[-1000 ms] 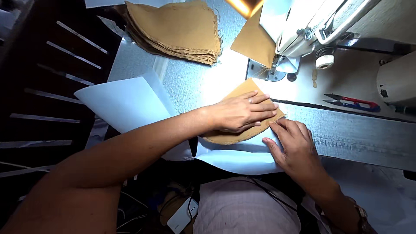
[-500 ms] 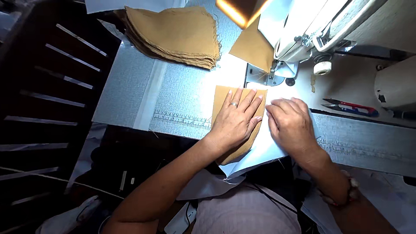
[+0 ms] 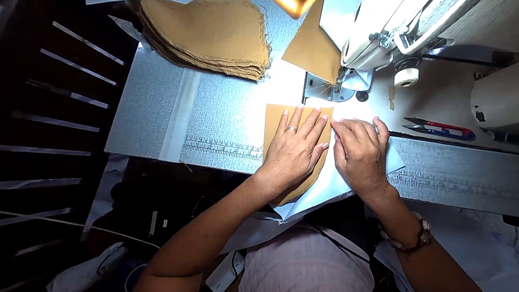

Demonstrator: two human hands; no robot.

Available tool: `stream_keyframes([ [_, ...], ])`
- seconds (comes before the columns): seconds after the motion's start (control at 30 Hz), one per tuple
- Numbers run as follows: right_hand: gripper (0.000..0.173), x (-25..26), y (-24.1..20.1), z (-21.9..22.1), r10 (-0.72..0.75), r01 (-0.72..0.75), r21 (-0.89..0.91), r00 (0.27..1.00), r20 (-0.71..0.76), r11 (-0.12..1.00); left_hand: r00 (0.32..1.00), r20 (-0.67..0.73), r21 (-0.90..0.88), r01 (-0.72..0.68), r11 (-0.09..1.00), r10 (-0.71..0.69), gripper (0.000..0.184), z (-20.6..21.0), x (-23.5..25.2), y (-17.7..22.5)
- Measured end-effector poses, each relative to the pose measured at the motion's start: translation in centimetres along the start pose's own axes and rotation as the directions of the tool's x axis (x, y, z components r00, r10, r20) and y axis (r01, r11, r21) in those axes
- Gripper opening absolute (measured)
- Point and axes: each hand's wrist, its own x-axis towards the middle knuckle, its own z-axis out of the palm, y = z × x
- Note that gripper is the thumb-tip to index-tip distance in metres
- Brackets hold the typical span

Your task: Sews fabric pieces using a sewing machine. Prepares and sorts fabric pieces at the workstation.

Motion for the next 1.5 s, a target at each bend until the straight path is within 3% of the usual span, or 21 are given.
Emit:
stream_keyframes([
  [0.33, 0.036, 0.8, 0.5, -0.5, -0.028, 0.031, -0.025, 0.994, 0.104, 0.999, 1.0, 0.009, -0.005, 0.0, 1.0, 0.0, 0.057, -0.1, 0.4, -0.2],
  [0.63, 0.039, 3.8, 2.0, -1.3, -0.007, 0.024, -0.064, 0.969, 0.249, 0.998, 0.999, 0.054, -0.061, -0.002, 0.998, 0.005, 0.059, -0.1, 4.2, -1.3],
  [1.03, 0.042, 4.5, 2.7, -1.1, -0.019, 0.03, -0.044, 0.973, 0.229, 0.999, 0.997, 0.077, -0.031, 0.006, 1.0, -0.004, 0.061, 0.0, 5.8, -1.8],
  [1.1, 0.039, 4.3, 2.9, -1.4, -0.047, 0.049, -0.002, 0.974, 0.222, 0.999, 0.996, 0.091, -0.041, 0.015, 0.999, -0.011, 0.061, -0.1, 6.0, -1.8],
  [1.23, 0.028, 3.3, 3.2, -1.7, -0.179, 0.175, 0.07, 0.983, 0.051, 0.982, 0.995, 0.102, -0.047, 0.025, 0.999, -0.02, 0.062, -0.3, 6.5, -1.9],
  [1.37, 0.053, 2.6, 3.3, -3.4, -0.275, 0.259, 0.114, 0.947, 0.167, 0.959, 0.995, 0.099, -0.04, 0.02, 0.999, -0.016, 0.067, -0.3, 7.2, -2.2],
  [1.5, 0.052, 2.7, 3.1, -3.8, -0.327, 0.307, 0.123, 0.92, 0.215, 0.944, 0.993, 0.115, -0.032, 0.033, 0.999, -0.029, 0.073, -0.5, 8.2, -2.5],
])
